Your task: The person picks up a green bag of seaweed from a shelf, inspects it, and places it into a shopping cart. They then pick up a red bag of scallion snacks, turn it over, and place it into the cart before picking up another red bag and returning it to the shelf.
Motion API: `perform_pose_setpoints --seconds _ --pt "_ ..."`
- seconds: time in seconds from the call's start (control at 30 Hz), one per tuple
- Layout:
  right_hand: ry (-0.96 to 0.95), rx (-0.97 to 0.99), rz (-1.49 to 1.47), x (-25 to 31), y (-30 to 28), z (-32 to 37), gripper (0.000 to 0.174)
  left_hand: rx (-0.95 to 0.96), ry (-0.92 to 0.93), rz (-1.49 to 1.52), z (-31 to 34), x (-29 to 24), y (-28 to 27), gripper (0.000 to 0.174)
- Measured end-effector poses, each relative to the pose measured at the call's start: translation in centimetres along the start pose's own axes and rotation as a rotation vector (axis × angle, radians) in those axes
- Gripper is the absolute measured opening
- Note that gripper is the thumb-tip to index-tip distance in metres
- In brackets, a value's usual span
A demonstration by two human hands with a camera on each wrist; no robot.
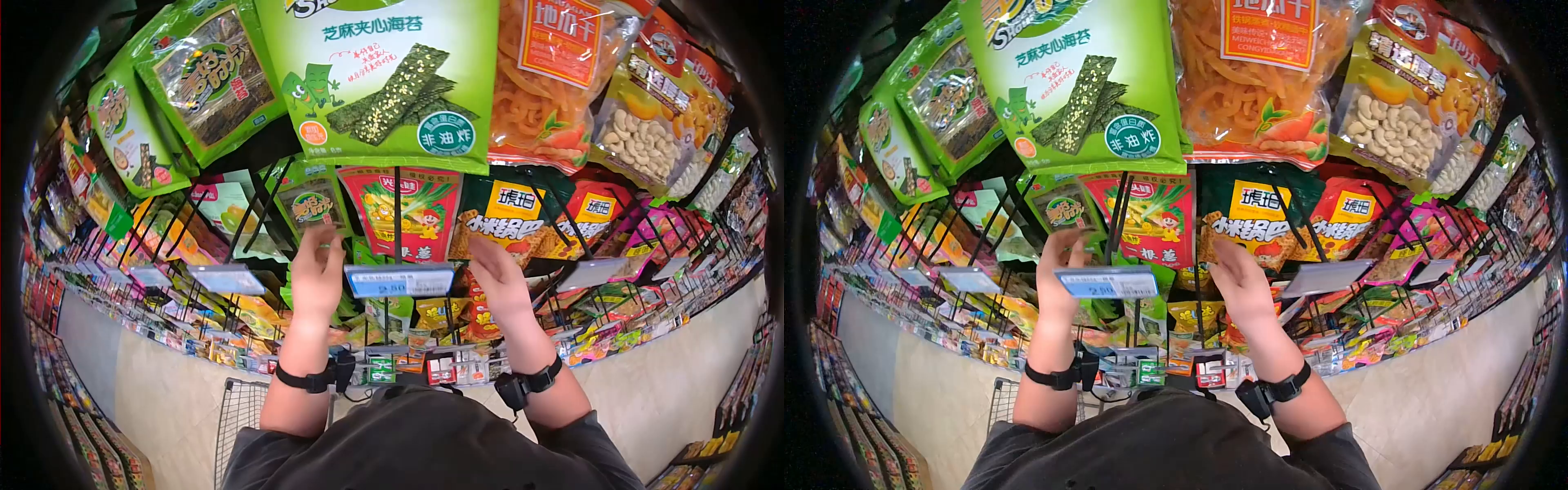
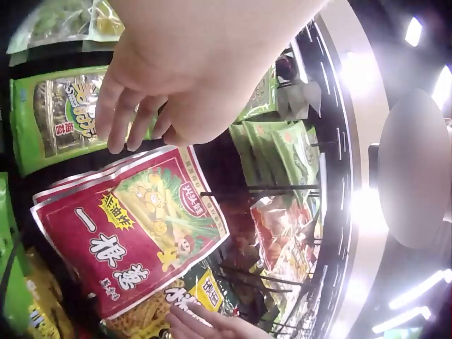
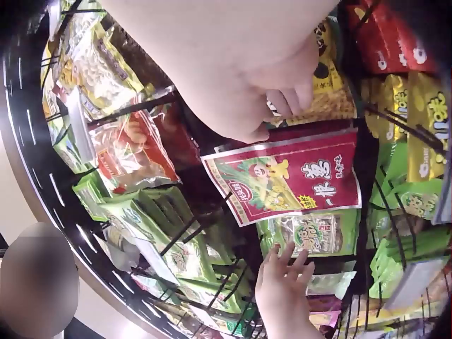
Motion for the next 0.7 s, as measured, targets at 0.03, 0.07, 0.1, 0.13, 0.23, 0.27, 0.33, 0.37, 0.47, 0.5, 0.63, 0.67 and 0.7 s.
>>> perform_pose_setpoints --seconds 0.03,0.07,0.1,0.13,0.23,0.27,0.33,0.37,0.47,0.5,0.63,0.67,0.7 --pt "0.020 0.024 0.016 -0.2 -0.6 1.0 0.041 -0.007 0.000 0.001 1.1 -0.3 -0.8 0.021" --pt "0.051 0.052 0.050 -0.2 -1.1 2.0 0.035 0.008 0.031 0.032 2.2 -0.8 -1.3 0.021" --pt "0.048 0.060 0.050 0.1 -1.8 3.0 0.035 0.022 0.062 0.062 3.4 -1.5 -1.8 0.021" --pt "0.065 0.109 0.067 0.0 -2.2 4.2 0.031 -0.010 0.015 -0.015 4.8 -1.7 -2.6 0.021" --pt "0.085 0.163 0.007 0.4 -3.4 7.6 0.021 -0.046 0.009 -0.001 9.2 -2.3 -4.7 0.021" --pt "0.114 0.149 -0.017 0.2 -4.3 8.6 0.020 -0.051 -0.089 0.002 10.8 -1.9 -5.5 0.021" --pt "0.154 0.113 -0.052 -0.1 -5.7 10.5 0.016 -0.070 -0.128 -0.013 14.0 -1.9 -7.1 0.021" --pt "0.167 0.127 -0.066 -0.6 -6.1 11.2 0.016 -0.081 -0.165 -0.017 15.6 -1.7 -7.9 0.020" --pt "0.213 0.048 -0.143 -2.7 -7.6 13.5 0.015 -0.107 -0.163 -0.074 20.0 -1.9 -10.4 0.019" --pt "0.239 0.063 -0.153 -3.7 -7.6 14.5 0.015 -0.128 -0.156 -0.099 21.6 -2.2 -11.3 0.019" --pt "0.353 0.058 -0.244 -7.6 -6.8 17.6 0.013 -0.190 -0.241 -0.235 26.8 -3.0 -15.1 0.018" --pt "0.343 0.061 -0.237 -8.6 -6.6 18.3 0.014 -0.224 -0.232 -0.221 27.9 -3.0 -16.2 0.018" --pt "0.330 0.066 -0.228 -9.1 -6.2 19.0 0.015 -0.243 -0.241 -0.234 29.0 -3.3 -17.3 0.018"
Point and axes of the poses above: each hand's wrist, its own z-axis away from the middle knuckle, its own y-axis out of the palm, x = y × z, the point moved 9 cm from there along -z, towards the middle knuckle, and after that the axes turned 4 degrees about -x, right-handed, at the moved point
